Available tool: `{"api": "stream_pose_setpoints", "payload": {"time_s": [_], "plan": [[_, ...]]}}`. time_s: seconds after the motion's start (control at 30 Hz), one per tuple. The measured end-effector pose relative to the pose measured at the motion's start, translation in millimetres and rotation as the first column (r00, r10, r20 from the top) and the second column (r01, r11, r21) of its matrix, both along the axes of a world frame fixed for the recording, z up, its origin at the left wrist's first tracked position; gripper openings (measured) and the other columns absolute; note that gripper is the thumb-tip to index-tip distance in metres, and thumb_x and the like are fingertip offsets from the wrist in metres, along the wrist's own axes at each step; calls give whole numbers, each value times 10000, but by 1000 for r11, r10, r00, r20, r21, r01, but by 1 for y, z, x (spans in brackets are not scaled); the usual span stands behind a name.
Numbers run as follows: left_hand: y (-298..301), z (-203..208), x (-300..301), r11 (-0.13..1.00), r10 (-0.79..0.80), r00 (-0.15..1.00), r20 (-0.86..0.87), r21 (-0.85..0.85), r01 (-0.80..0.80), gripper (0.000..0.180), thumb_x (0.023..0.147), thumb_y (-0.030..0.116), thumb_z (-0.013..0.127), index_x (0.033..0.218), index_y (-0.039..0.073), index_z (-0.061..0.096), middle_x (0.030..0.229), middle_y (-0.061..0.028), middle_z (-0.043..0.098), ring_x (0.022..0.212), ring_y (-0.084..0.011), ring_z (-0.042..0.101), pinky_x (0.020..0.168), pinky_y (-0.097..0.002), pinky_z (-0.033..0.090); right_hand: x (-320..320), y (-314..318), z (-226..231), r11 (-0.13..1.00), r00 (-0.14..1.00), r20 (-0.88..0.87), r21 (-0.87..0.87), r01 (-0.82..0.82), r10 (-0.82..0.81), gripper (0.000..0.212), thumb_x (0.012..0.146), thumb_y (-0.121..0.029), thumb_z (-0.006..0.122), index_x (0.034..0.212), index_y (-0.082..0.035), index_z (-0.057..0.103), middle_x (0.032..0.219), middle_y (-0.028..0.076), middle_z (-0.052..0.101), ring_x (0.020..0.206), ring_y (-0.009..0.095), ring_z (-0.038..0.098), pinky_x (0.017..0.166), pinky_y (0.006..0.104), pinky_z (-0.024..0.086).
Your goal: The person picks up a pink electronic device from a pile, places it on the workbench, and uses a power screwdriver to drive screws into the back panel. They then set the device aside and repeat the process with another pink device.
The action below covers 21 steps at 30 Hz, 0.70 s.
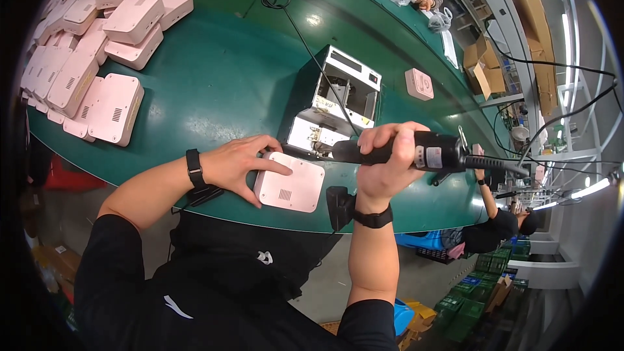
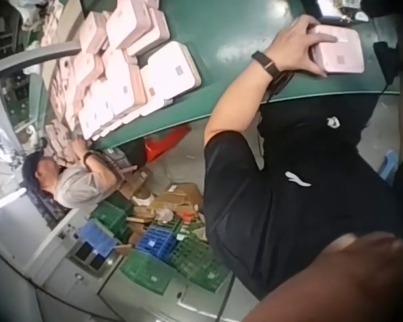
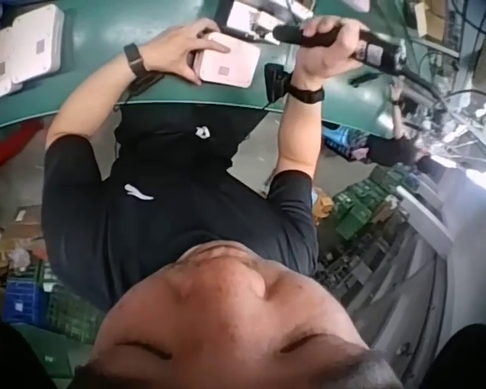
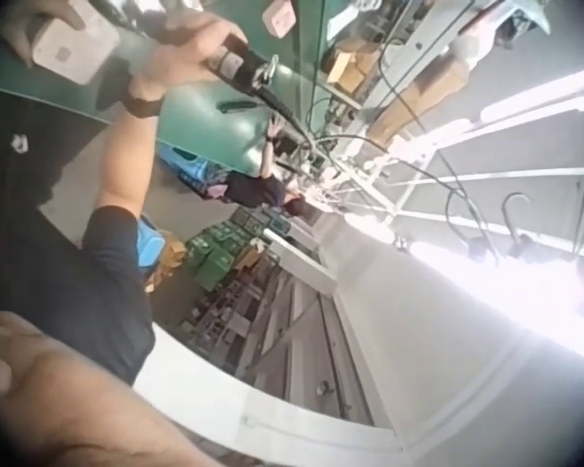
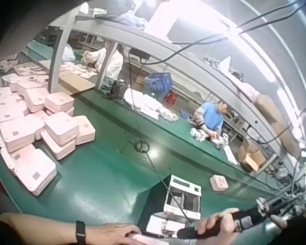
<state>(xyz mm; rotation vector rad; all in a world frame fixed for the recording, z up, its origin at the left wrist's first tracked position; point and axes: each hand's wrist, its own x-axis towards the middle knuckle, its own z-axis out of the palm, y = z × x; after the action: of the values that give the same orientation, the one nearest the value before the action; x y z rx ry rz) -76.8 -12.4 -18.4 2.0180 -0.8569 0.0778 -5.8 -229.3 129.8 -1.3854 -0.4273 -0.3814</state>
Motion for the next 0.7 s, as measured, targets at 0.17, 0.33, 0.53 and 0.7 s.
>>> {"api": "stream_pose_setpoints", "payload": {"time_s": [0.17,0.33,0.53,0.7], "plan": [[1,0,1,1000,-2,1000,-24,-5,2,780,575,395,908,1294,272,631,1251,-115,490,1121,-302,550,924,-396,488,-4,2,0,997,992,-105,0,-72,71,206,973,-279,480,984,-74,492,648,47,472,492,164,456,534,348,418],[1,0,0,1000,-3,999,-33,-2,3,773,576,380,910,1289,271,632,1255,-116,493,1130,-305,548,911,-398,492,-30,24,6,969,967,-70,62,-241,245,248,968,-320,496,1009,-76,470,661,50,474,491,168,463,528,352,427],[2,-1,2,1000,0,1000,-13,-26,0,708,579,348,913,1226,233,650,1257,-119,490,1128,-310,547,897,-400,506,-39,42,2,929,927,-61,1,-370,369,306,953,-365,525,1036,-80,451,673,57,487,486,171,466,516,353,427],[1,0,2,998,-16,999,-40,-57,13,654,588,307,914,1180,191,661,1262,-124,480,1119,-316,546,891,-393,519,-38,46,-9,921,918,-106,-37,-387,381,332,921,-361,584,1026,-80,442,669,62,493,482,175,463,515,352,428]]}}
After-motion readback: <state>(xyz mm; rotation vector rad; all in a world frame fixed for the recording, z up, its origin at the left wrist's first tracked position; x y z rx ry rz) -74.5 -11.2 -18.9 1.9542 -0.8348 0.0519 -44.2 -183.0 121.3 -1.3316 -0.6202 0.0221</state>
